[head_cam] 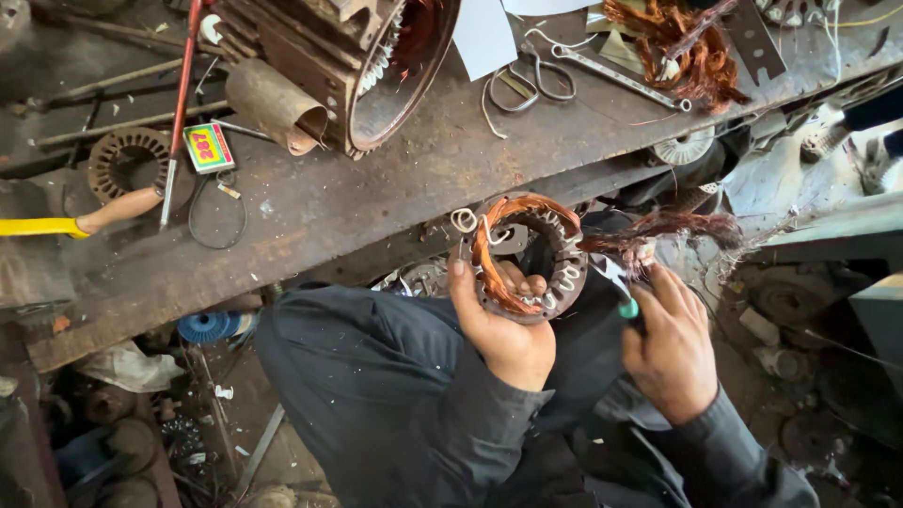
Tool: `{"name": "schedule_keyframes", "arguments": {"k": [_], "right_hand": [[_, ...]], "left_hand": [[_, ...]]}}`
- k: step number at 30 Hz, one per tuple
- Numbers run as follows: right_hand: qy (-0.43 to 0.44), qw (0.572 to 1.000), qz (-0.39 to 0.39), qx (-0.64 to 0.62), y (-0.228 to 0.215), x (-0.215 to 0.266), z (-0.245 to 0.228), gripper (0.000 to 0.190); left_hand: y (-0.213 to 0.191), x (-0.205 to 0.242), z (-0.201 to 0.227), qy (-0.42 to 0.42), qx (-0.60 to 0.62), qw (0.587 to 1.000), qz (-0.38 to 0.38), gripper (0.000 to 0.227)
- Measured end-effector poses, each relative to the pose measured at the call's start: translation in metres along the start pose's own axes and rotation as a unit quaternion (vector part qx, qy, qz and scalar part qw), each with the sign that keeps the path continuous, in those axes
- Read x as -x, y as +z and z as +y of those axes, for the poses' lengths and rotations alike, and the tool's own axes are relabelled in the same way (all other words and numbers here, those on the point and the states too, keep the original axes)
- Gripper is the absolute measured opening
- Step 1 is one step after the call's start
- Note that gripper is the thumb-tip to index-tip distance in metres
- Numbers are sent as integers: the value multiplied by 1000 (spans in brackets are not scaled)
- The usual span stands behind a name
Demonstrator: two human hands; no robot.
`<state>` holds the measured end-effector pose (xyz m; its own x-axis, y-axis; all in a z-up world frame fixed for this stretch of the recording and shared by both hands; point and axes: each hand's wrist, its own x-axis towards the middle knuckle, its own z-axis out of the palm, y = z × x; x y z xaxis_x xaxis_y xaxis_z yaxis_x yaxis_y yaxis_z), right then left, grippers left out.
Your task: The person sits on the floor and uses pliers to cut and pull copper wire from a circular motor stator. They repeatedly cut sections of the wire and pull them out by hand, gradually clearing the stator slots.
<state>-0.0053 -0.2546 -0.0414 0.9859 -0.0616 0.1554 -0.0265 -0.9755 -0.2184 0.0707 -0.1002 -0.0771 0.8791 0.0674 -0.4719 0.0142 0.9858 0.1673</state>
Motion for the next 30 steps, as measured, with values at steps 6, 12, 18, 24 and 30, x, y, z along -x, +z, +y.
{"name": "schedule_keyframes", "arguments": {"k": [6,12,18,24,30], "right_hand": [[-31,999,7,37,-7,-14,-14,59],[-24,999,20,33,-4,-9,-20,54],[14,999,1,-47,5,0,-14,38],[33,986,23,-159,11,4,-9,28],[120,912,-77,-386,13,6,0,14]], "left_hand": [[11,10,6,26,-16,999,10,43],[6,13,-3,82,-22,995,-47,49],[12,21,5,95,-82,986,-105,54],[13,18,14,39,-48,987,-151,58],[16,14,19,35,-15,981,-188,61]]}}
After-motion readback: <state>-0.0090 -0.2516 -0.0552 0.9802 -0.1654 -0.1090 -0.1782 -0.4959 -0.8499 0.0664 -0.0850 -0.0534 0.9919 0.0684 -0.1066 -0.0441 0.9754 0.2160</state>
